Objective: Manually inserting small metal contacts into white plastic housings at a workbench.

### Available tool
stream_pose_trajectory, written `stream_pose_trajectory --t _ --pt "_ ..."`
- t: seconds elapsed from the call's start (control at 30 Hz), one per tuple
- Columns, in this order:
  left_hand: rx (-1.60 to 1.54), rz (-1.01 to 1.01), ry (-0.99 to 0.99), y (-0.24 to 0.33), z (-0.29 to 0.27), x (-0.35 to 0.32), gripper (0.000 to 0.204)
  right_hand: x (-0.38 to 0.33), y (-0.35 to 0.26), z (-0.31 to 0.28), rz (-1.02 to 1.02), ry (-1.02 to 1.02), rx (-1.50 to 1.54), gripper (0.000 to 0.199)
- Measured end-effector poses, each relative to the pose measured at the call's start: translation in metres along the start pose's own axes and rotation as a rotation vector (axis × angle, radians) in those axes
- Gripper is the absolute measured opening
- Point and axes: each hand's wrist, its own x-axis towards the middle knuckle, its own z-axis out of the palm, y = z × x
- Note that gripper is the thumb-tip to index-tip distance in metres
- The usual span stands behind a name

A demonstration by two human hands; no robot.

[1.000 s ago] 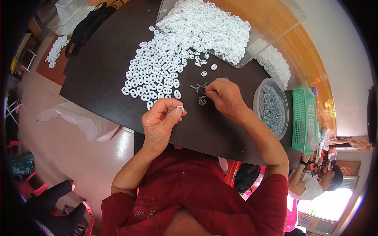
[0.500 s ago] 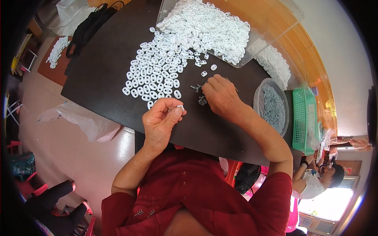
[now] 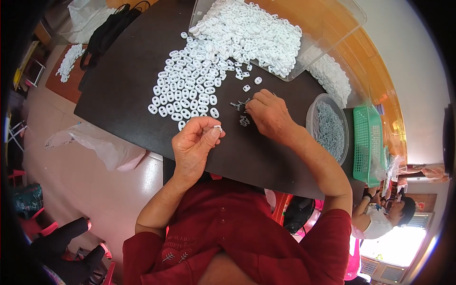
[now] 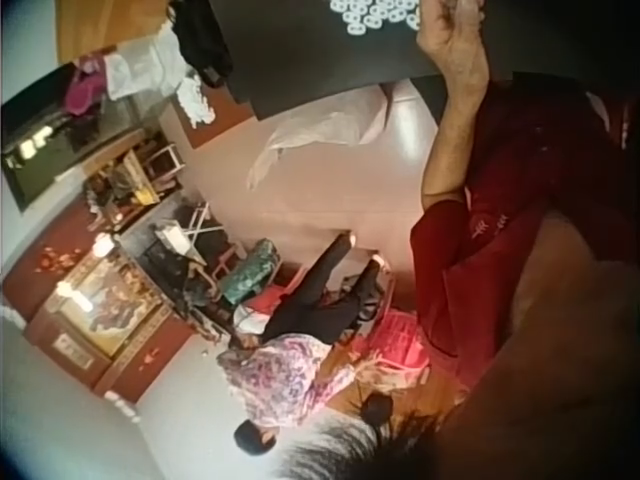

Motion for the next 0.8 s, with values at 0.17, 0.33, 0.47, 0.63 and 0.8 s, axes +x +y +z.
stream_pose_trajectory --t 0.17,0.33,0.47,0.63,0.8 --pt "-0.011 -0.007 -0.001 -0.001 -0.001 0.0 0.011 0.002 0.002 0.001 0.049 -0.008 0.054 0.008" --pt "-0.014 0.004 -0.011 -0.002 -0.001 0.001 0.011 -0.001 0.007 0.001 0.111 0.0 0.143 0.007" --pt "-0.015 0.001 -0.011 -0.001 -0.001 0.0 0.011 -0.003 0.005 0.001 0.115 0.04 0.152 0.006" --pt "-0.006 0.003 -0.014 -0.001 -0.001 0.0 0.011 -0.003 0.0 0.001 0.046 0.028 0.023 0.007" --pt "-0.013 0.007 -0.019 -0.001 -0.001 0.0 0.012 -0.001 -0.003 0.002 -0.01 0.031 -0.066 0.008"
